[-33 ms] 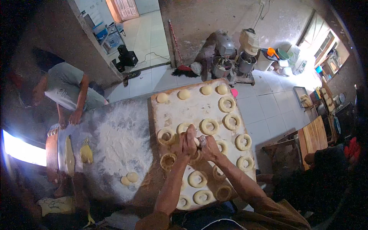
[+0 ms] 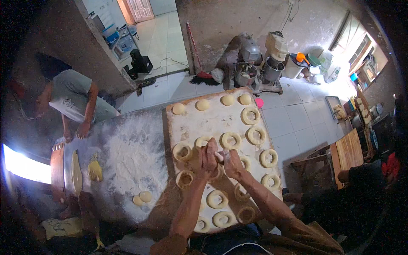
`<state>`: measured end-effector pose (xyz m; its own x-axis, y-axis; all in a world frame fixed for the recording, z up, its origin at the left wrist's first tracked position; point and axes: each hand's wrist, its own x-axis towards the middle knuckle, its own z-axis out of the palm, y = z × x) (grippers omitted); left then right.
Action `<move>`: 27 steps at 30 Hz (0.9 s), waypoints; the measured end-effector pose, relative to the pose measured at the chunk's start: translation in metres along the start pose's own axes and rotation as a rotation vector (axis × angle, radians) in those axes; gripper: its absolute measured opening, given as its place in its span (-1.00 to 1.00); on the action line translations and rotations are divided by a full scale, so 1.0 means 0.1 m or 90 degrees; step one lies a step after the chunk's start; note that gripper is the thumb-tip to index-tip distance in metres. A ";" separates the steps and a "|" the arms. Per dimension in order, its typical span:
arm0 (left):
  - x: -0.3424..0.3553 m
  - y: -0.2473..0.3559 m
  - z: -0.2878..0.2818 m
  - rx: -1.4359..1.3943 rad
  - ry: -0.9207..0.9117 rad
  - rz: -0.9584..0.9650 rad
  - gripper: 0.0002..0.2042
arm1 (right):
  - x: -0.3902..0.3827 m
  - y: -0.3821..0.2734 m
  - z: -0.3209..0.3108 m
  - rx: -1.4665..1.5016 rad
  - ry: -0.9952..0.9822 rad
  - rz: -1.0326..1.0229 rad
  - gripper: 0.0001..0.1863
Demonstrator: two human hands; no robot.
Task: The person shapes dough balls into ring shapes by hand and places them onto a wooden tray. They then lift the tray and place it onto a multi-tiered wooden rack. The person continues shaping additional dough rings and arranging them on the tray.
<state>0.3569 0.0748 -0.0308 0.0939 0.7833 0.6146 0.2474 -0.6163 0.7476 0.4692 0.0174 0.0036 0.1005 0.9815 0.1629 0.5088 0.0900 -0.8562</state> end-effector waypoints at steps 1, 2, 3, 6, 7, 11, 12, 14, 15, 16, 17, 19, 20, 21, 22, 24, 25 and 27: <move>0.01 0.02 0.06 0.115 0.005 0.022 -0.66 | -0.02 0.02 -0.07 0.017 0.020 -0.016 -0.75; 0.09 0.15 0.11 -0.049 -0.010 -0.159 -0.65 | 0.01 -0.12 -0.21 0.033 0.044 -0.030 -0.71; 0.20 0.29 0.13 -0.213 -0.022 -0.337 -0.64 | 0.01 0.02 -0.24 -0.009 0.066 -0.101 -0.69; 0.27 0.32 0.24 -0.384 -0.032 -0.439 -0.65 | 0.10 0.19 -0.30 0.005 -0.002 0.020 -0.51; 0.31 0.31 0.28 -0.403 -0.045 -0.434 -0.65 | 0.12 0.19 -0.30 0.024 -0.006 0.051 -0.43; 0.46 0.32 0.43 -0.363 -0.071 -0.400 -0.66 | 0.32 0.28 -0.51 0.038 0.003 0.072 -0.40; 0.50 0.36 0.47 -0.294 -0.083 -0.356 -0.66 | 0.36 0.36 -0.54 -0.008 -0.016 0.054 -0.42; 0.61 0.53 0.48 -0.098 -0.114 -0.221 -0.66 | 0.44 0.47 -0.57 -0.099 -0.055 0.017 -0.45; 0.68 0.64 0.44 -0.036 -0.133 -0.197 -0.66 | 0.47 0.45 -0.57 -0.096 -0.042 0.028 -0.47; 0.74 0.69 0.45 -0.043 -0.148 -0.226 -0.65 | 0.50 0.42 -0.56 -0.093 -0.029 0.039 -0.48; 0.66 0.34 0.63 -0.315 -0.066 -0.429 -0.66 | 0.52 0.40 -0.56 -0.090 -0.016 0.050 -0.50; 0.66 0.25 0.78 -0.473 -0.030 -0.532 -0.67 | 0.57 0.42 -0.65 -0.104 0.050 -0.036 -0.47; 0.72 0.37 0.82 -0.359 -0.092 -0.433 -0.68 | 0.61 0.45 -0.73 -0.113 0.092 -0.077 -0.44; 0.75 0.43 0.81 -0.246 -0.142 -0.334 -0.69 | 0.63 0.46 -0.77 -0.036 0.071 0.020 -0.47; 0.69 0.18 0.91 -0.341 -0.128 -0.321 -0.70 | 0.66 0.48 -0.82 0.042 0.050 0.116 -0.49; 0.57 -0.60 1.06 -0.519 -0.080 -0.297 -0.70 | 0.77 0.34 -0.88 0.138 0.021 0.157 -0.53; 0.62 -0.77 0.90 -0.502 -0.025 -0.416 -0.68 | 0.85 0.15 -0.93 0.161 0.011 0.097 -0.56; 0.93 -0.89 1.19 0.068 0.149 -0.131 -0.73 | 1.04 0.11 -1.08 0.194 -0.052 0.066 -0.62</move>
<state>0.4579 0.2123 -0.0704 -0.1892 0.8426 0.5042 0.3387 -0.4260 0.8389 0.5780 0.1018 0.0641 0.0635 0.9973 0.0375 0.2188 0.0228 -0.9755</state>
